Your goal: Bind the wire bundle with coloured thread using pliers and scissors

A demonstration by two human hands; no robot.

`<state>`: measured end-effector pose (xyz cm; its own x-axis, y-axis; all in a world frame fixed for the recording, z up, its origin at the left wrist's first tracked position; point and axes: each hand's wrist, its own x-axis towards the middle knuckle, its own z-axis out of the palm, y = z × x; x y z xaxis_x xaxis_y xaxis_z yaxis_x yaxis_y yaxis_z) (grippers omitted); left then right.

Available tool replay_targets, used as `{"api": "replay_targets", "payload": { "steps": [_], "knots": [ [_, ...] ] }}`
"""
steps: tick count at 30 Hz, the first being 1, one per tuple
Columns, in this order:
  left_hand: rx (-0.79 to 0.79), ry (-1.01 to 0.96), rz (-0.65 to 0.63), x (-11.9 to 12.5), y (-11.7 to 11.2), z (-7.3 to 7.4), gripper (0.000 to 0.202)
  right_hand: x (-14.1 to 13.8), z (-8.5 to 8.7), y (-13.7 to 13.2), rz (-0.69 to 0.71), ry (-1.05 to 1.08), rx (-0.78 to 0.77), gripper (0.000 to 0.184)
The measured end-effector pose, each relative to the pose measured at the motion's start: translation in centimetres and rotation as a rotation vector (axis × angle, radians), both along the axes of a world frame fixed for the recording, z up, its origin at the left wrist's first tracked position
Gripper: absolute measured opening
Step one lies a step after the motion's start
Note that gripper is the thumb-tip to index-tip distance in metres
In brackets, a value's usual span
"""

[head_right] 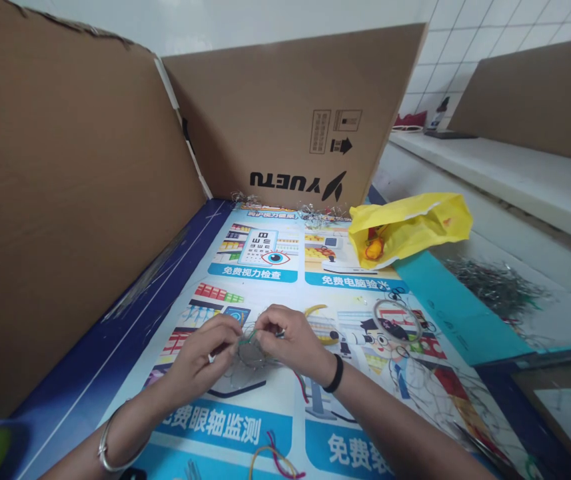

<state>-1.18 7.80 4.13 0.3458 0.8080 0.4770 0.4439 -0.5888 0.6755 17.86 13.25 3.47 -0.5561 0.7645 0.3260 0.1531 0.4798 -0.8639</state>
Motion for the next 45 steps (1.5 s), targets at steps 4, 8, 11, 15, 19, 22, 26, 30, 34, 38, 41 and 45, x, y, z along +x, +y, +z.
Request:
{"api": "replay_targets", "payload": {
  "steps": [4,8,11,15,19,22,26,30,34,38,41,45],
  "knots": [
    [-0.204,-0.156,-0.044,0.1,0.0,0.2,0.014,-0.2,-0.4,-0.1,-0.018,0.002,0.000,0.011],
    [-0.435,-0.315,-0.092,-0.1,0.1,-0.3,0.010,-0.4,-0.7,-0.2,-0.037,0.037,0.054,0.016],
    [-0.478,-0.368,-0.085,-0.1,0.2,-0.6,0.010,-0.6,-0.8,-0.3,-0.067,0.039,0.096,0.017],
    [-0.505,-0.334,-0.017,0.0,0.3,-0.5,0.014,-0.8,-0.8,-0.8,-0.113,0.010,0.171,0.015],
    [-0.591,-0.369,0.010,0.0,0.4,-0.2,0.015,-1.0,-0.4,-1.0,-0.052,0.006,0.247,0.016],
    [-0.605,-0.373,-0.007,-0.1,0.4,0.2,0.016,-1.0,-0.1,-1.1,0.016,0.026,0.305,0.016],
    [-0.611,-0.329,-0.047,-0.1,0.2,0.7,0.017,-1.1,-0.2,-1.1,-0.009,0.019,0.300,0.016],
    [-0.746,-0.410,-0.096,-0.2,0.1,0.5,0.017,-1.0,-0.4,-1.1,-0.048,0.006,0.293,0.016],
    [-0.769,-0.430,-0.079,-0.2,0.2,0.1,0.019,-1.0,-0.6,-1.1,-0.049,0.002,0.294,0.016],
    [-0.796,-0.484,-0.015,-0.1,0.4,-0.2,0.023,-1.1,-0.8,-1.1,-0.068,-0.006,0.357,0.015],
    [-0.849,-0.520,0.016,-0.1,0.5,-0.3,0.024,-1.2,-0.9,-1.1,-0.067,-0.017,0.420,0.013],
    [-0.891,-0.503,0.031,-0.1,0.5,0.1,0.020,-1.2,-1.0,-1.4,-0.066,-0.059,0.530,0.013]
  ]
}}
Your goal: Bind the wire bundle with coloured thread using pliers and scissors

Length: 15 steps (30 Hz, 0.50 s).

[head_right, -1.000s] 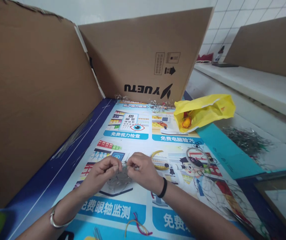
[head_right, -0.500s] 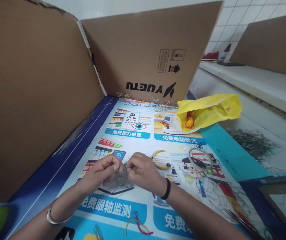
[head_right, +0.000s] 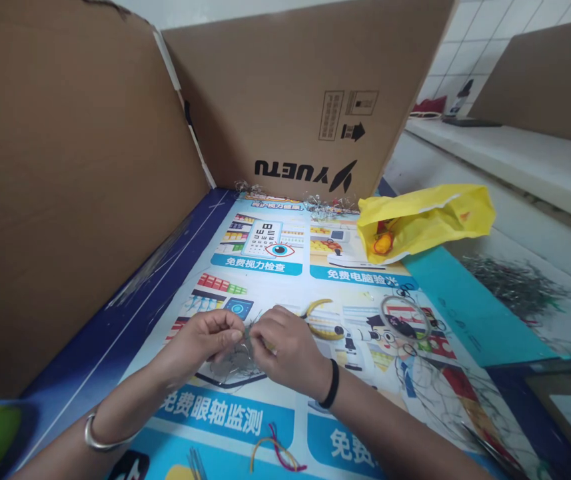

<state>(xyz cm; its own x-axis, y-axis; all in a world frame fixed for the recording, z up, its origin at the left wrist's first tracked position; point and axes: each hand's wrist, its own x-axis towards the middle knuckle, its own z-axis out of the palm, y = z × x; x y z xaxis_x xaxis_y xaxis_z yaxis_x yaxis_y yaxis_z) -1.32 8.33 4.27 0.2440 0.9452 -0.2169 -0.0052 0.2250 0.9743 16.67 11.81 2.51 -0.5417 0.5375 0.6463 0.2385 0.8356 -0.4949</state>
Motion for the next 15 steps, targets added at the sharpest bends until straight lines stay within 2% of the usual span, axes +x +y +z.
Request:
{"api": "replay_targets", "payload": {
  "steps": [7,12,15],
  "knots": [
    [0.004,0.112,0.017,0.3,-0.5,1.1,0.005,0.3,-0.2,-0.6,-0.068,-0.191,0.274,0.011],
    [0.196,0.335,0.016,0.6,-0.9,1.3,0.009,0.9,0.0,-0.8,-0.055,-0.282,0.475,0.008],
    [0.320,0.504,0.015,0.7,-1.2,1.6,0.013,1.3,0.4,-0.8,0.003,-0.346,0.579,0.013]
  ]
}}
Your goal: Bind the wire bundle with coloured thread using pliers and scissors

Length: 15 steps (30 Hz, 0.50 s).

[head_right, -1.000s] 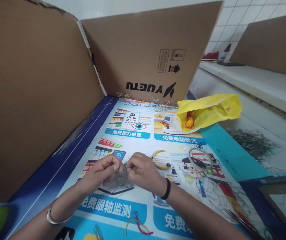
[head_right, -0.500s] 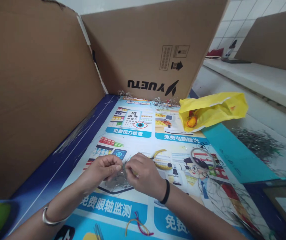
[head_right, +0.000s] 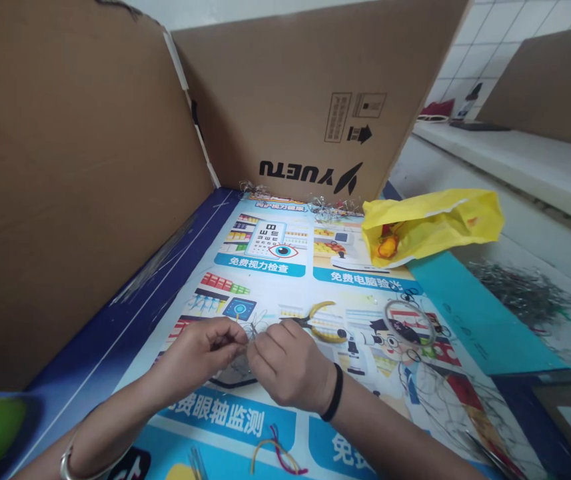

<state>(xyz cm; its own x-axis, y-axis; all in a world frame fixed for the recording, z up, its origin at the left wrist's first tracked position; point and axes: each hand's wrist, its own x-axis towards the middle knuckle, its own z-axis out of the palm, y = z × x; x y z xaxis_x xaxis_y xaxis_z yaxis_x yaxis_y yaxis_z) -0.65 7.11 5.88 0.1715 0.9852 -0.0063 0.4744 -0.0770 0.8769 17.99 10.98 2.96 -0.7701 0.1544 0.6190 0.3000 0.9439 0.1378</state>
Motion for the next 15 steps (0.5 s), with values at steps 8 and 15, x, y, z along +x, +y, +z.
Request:
{"api": "replay_targets", "payload": {
  "steps": [8,15],
  "knots": [
    [0.049,0.071,-0.004,-0.32,-0.08,0.31,0.014,-0.06,-0.29,0.32,0.011,0.026,0.017,0.014],
    [0.074,0.039,-0.033,-0.69,0.14,0.08,0.015,-0.45,-0.58,0.51,-0.049,0.087,-0.074,0.006]
  ]
}}
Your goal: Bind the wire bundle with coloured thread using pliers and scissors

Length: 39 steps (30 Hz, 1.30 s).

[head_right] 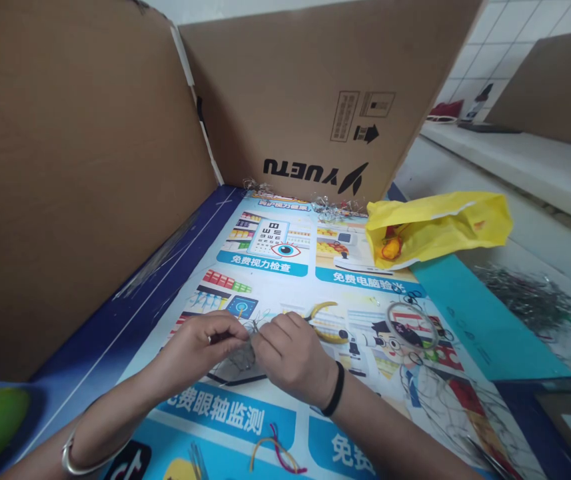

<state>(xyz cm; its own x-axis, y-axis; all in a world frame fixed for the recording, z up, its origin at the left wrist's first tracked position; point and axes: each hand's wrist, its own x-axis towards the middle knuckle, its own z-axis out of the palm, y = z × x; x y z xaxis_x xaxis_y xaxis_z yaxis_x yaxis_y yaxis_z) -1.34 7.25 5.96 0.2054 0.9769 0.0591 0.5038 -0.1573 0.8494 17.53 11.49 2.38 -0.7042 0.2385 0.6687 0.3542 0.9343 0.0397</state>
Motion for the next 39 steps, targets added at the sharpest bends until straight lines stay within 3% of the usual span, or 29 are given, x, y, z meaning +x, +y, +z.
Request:
{"api": "replay_targets", "payload": {
  "steps": [13,16,20,24,39],
  "knots": [
    [0.056,0.190,-0.033,0.6,-0.2,0.3,0.018,0.4,0.5,-0.5,0.076,-0.083,0.091,0.018],
    [0.023,0.085,-0.058,0.3,0.0,0.1,0.017,0.1,0.8,-0.5,0.071,-0.036,0.011,0.017],
    [-0.126,-0.186,-0.085,-0.5,0.6,-0.7,0.007,-0.5,1.0,-0.4,0.018,0.158,-0.261,0.010],
    [-0.219,-0.358,-0.129,-1.2,1.2,-1.7,0.004,-0.9,0.9,-0.2,0.044,0.184,-0.449,0.010],
    [-0.298,-0.415,-0.158,-0.9,1.1,-1.8,0.003,-1.2,0.4,-0.2,0.070,0.191,-0.479,0.015]
  ]
}}
